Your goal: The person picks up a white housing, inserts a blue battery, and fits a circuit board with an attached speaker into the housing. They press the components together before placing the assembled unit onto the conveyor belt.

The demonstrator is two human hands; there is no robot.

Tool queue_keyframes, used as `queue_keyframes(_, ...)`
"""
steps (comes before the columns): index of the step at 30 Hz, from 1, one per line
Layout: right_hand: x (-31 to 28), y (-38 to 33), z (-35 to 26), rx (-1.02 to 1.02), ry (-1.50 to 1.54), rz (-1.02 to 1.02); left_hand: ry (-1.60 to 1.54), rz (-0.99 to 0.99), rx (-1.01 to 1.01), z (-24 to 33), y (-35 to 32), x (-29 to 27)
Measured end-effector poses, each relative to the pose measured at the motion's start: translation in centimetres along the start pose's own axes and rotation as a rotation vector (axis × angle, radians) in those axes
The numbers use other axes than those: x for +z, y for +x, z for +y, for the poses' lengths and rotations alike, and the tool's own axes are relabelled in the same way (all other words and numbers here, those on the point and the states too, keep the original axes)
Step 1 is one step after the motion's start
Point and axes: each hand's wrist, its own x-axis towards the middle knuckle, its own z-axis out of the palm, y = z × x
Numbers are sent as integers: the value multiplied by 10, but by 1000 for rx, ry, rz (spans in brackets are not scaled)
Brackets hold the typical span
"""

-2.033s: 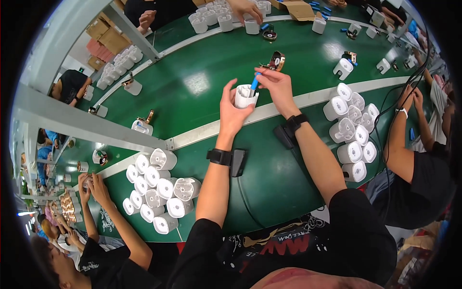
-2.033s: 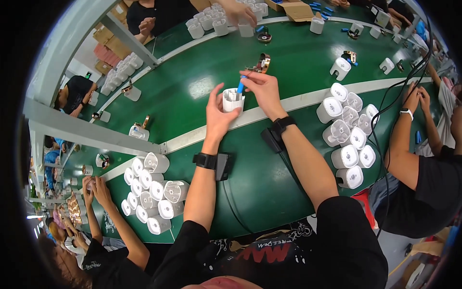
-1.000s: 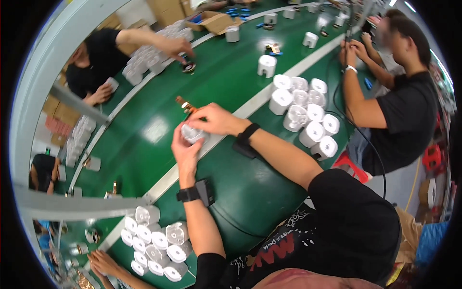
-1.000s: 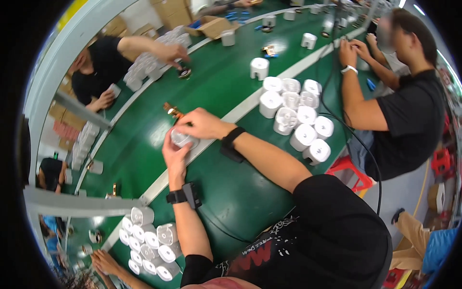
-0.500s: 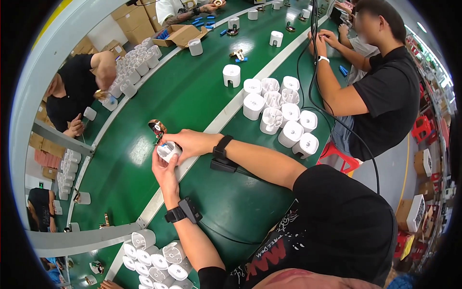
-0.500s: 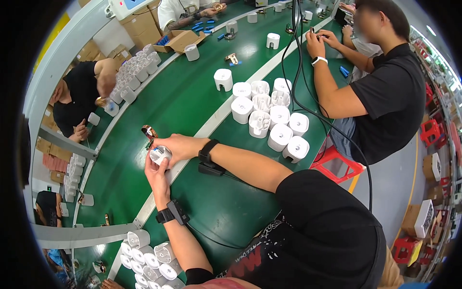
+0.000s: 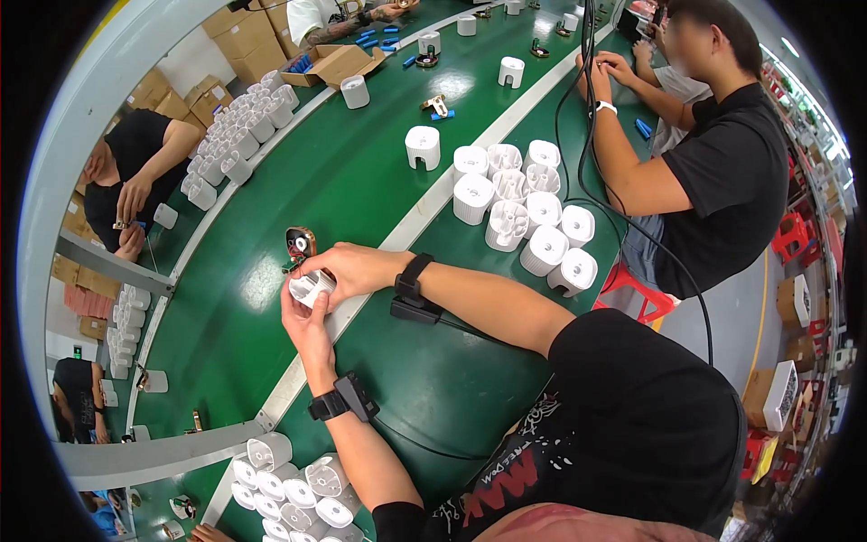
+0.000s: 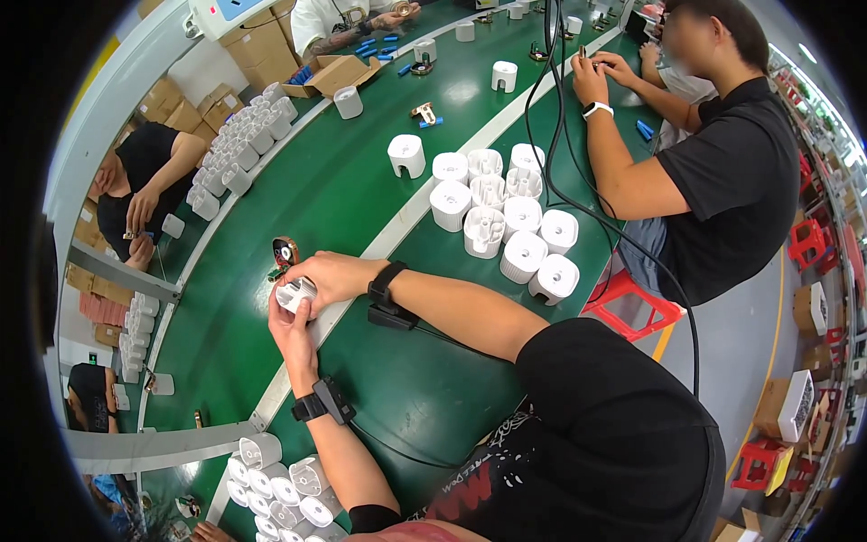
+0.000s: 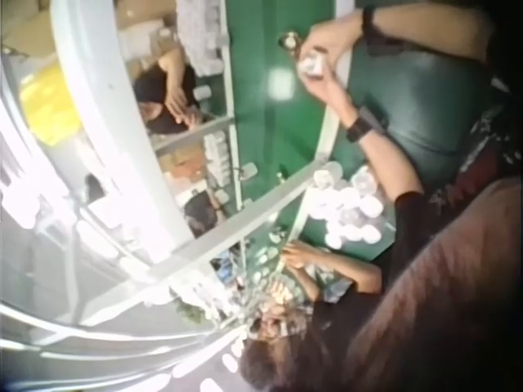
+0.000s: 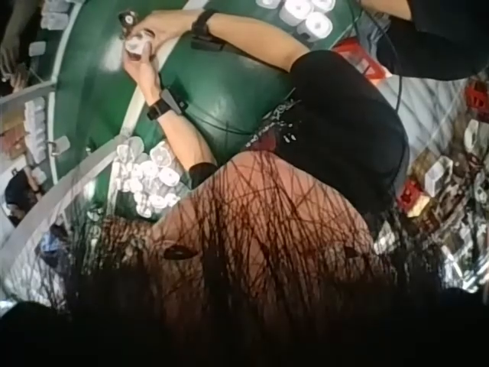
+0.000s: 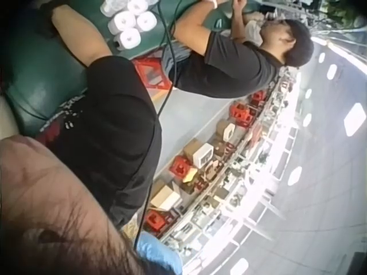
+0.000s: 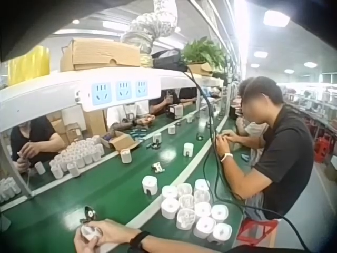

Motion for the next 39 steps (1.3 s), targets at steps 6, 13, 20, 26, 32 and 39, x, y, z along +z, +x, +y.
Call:
queue_keyframes(6, 11, 0, 0, 28, -60, 72, -40, 23, 32, 2, 1, 1)
queue_keyframes(13, 5, 2, 3, -26, -312, 42, 389, 115, 230, 4, 5, 1)
queue_keyframes(20, 11, -4, 5, -113, -329, 159, 124, 113, 85, 20, 1, -2)
queue_keyframes(26, 11, -2, 11, -105, -342, 156, 134, 232, 80, 6, 7, -14)
queue_keyframes(32, 1, -1, 15, 27, -386, 307, 420, 762, 187, -8, 9, -31)
queue_keyframes(39, -22, -3, 21, 116, -478, 873, 584, 1060, 238, 4, 0, -28)
